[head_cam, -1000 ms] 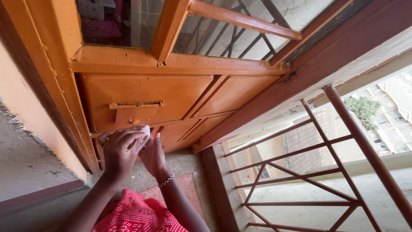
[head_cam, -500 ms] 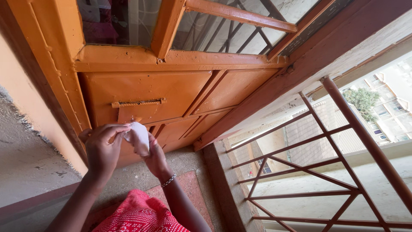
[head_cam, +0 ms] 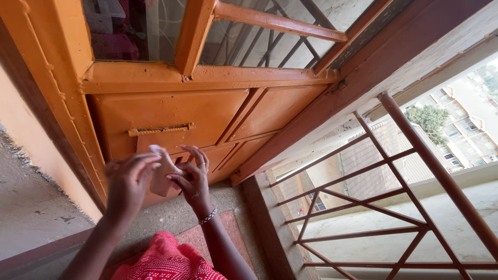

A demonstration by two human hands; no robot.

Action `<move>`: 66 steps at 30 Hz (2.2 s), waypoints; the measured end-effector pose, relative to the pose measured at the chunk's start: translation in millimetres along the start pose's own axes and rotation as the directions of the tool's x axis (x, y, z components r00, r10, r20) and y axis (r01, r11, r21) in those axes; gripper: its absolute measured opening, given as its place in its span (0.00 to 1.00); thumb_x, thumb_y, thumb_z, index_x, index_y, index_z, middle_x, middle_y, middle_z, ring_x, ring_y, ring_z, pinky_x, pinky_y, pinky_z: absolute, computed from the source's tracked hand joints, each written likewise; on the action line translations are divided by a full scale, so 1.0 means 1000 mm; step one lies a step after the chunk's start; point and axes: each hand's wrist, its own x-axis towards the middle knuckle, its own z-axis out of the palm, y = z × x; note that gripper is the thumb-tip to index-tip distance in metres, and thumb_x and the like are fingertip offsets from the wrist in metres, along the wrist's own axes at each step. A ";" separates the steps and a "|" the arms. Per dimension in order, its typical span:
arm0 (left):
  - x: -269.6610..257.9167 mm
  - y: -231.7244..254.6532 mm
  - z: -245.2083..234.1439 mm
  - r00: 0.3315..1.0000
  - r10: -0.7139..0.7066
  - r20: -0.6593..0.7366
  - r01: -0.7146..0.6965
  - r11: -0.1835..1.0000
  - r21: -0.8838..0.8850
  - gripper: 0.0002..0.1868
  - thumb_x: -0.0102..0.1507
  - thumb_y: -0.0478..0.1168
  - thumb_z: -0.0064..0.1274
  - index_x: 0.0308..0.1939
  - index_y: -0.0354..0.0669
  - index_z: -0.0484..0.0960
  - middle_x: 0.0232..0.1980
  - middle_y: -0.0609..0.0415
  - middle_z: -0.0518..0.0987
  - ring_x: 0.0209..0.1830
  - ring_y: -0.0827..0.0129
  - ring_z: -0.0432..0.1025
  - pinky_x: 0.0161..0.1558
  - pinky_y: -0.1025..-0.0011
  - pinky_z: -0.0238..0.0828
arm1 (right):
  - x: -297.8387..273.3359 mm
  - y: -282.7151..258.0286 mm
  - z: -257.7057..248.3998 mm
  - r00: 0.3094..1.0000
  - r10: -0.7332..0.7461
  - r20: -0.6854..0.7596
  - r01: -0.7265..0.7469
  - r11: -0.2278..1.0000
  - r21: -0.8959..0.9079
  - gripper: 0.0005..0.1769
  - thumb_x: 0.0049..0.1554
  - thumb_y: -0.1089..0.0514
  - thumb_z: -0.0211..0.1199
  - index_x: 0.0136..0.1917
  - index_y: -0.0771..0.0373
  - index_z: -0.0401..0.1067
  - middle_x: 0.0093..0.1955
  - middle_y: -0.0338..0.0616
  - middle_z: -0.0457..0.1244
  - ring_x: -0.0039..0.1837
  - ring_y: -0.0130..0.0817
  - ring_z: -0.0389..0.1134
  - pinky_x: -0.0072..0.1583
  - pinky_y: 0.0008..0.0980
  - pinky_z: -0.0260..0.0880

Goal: The person wipes the exterior surface of an orange wooden door with a light-colored cloth. They clean the glass panes, the wooden frame, and the lower panels, including the area around the handle, using both hands to maneuver the cloth.

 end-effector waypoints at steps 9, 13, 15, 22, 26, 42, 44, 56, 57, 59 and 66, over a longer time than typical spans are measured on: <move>0.010 -0.003 0.002 0.992 -0.100 0.082 0.114 0.976 -0.186 0.16 0.63 0.37 0.58 0.53 0.36 0.80 0.51 0.47 0.85 0.52 0.62 0.81 0.58 0.64 0.75 | 0.017 0.024 0.024 0.881 0.465 -0.093 -0.331 0.743 0.581 0.14 0.59 0.61 0.70 0.57 0.66 0.72 0.54 0.51 0.68 0.58 0.42 0.66 0.61 0.42 0.70; 0.008 -0.001 -0.022 0.975 -0.217 0.051 0.222 0.956 -0.193 0.13 0.64 0.35 0.56 0.51 0.34 0.80 0.49 0.49 0.86 0.51 0.65 0.81 0.56 0.68 0.75 | 0.050 0.009 0.013 0.828 0.359 -0.431 -0.244 0.922 0.300 0.20 0.60 0.63 0.64 0.63 0.63 0.64 0.62 0.49 0.61 0.65 0.43 0.64 0.65 0.42 0.73; 0.005 0.000 -0.031 0.965 -0.252 0.070 0.261 0.945 -0.199 0.10 0.64 0.34 0.55 0.49 0.35 0.81 0.47 0.51 0.87 0.50 0.68 0.82 0.55 0.69 0.76 | 0.065 0.000 0.013 0.809 0.100 -0.579 -0.050 0.993 0.102 0.26 0.58 0.67 0.64 0.68 0.64 0.61 0.71 0.54 0.52 0.72 0.44 0.58 0.69 0.43 0.69; 0.002 0.002 -0.063 0.973 -0.229 0.033 0.231 0.968 -0.093 0.07 0.63 0.31 0.55 0.45 0.36 0.82 0.45 0.53 0.87 0.46 0.67 0.83 0.51 0.69 0.76 | 0.077 -0.028 0.082 0.868 -0.140 -0.476 -0.016 0.951 -0.309 0.23 0.57 0.68 0.66 0.65 0.56 0.68 0.70 0.52 0.58 0.71 0.51 0.59 0.68 0.46 0.67; 0.001 0.004 -0.073 0.969 -0.240 0.059 0.245 0.963 -0.108 0.07 0.64 0.30 0.54 0.46 0.36 0.82 0.45 0.55 0.87 0.45 0.66 0.83 0.50 0.69 0.77 | 0.061 -0.039 0.096 0.900 -0.252 -0.355 0.116 0.925 -0.363 0.14 0.60 0.68 0.65 0.58 0.57 0.77 0.69 0.47 0.61 0.73 0.50 0.58 0.71 0.47 0.64; -0.014 -0.006 -0.040 0.969 -0.203 0.138 0.218 0.970 -0.103 0.06 0.64 0.32 0.56 0.45 0.40 0.83 0.46 0.57 0.88 0.48 0.69 0.82 0.54 0.70 0.77 | 0.058 0.008 0.048 0.914 -0.241 -0.328 -0.021 0.777 -0.629 0.27 0.57 0.75 0.60 0.61 0.48 0.79 0.72 0.34 0.63 0.73 0.35 0.62 0.72 0.40 0.64; -0.016 -0.004 -0.034 0.957 -0.246 0.151 0.254 0.966 -0.039 0.08 0.64 0.33 0.56 0.46 0.41 0.83 0.44 0.58 0.88 0.46 0.69 0.82 0.56 0.67 0.73 | 0.052 -0.015 0.058 0.960 -0.168 -0.224 0.015 0.829 -0.559 0.29 0.53 0.75 0.60 0.62 0.50 0.79 0.69 0.37 0.63 0.71 0.34 0.62 0.70 0.41 0.63; -0.023 -0.048 0.025 0.911 -0.372 0.180 0.340 0.922 0.185 0.29 0.62 0.41 0.58 0.66 0.36 0.70 0.66 0.41 0.73 0.68 0.51 0.67 0.68 0.46 0.57 | 0.007 0.028 0.041 0.873 0.311 -0.376 -0.155 0.908 0.390 0.27 0.54 0.67 0.61 0.67 0.55 0.71 0.71 0.41 0.60 0.71 0.38 0.63 0.67 0.41 0.72; -0.023 -0.053 0.035 0.907 -0.372 0.197 0.334 0.921 0.200 0.34 0.61 0.41 0.59 0.69 0.33 0.67 0.69 0.38 0.70 0.71 0.48 0.64 0.70 0.44 0.54 | 0.002 0.033 0.036 0.821 0.501 -0.274 -0.238 0.736 0.634 0.31 0.51 0.67 0.59 0.69 0.55 0.69 0.69 0.40 0.60 0.69 0.36 0.63 0.65 0.41 0.71; -0.022 -0.059 0.057 0.863 -0.460 0.211 0.424 0.885 0.194 0.41 0.60 0.41 0.60 0.72 0.30 0.59 0.72 0.34 0.62 0.74 0.43 0.57 0.69 0.41 0.53 | -0.006 0.040 0.026 0.773 0.585 -0.246 -0.310 0.687 0.658 0.32 0.51 0.66 0.59 0.70 0.58 0.65 0.65 0.45 0.62 0.65 0.38 0.65 0.63 0.41 0.73; -0.028 -0.061 0.078 0.867 -0.476 0.145 0.466 0.879 0.098 0.43 0.58 0.39 0.62 0.72 0.27 0.58 0.69 0.30 0.63 0.71 0.40 0.57 0.70 0.42 0.52 | -0.020 0.054 0.005 0.737 0.655 -0.167 -0.264 0.506 0.821 0.32 0.54 0.69 0.58 0.72 0.65 0.62 0.65 0.48 0.63 0.65 0.37 0.65 0.67 0.36 0.69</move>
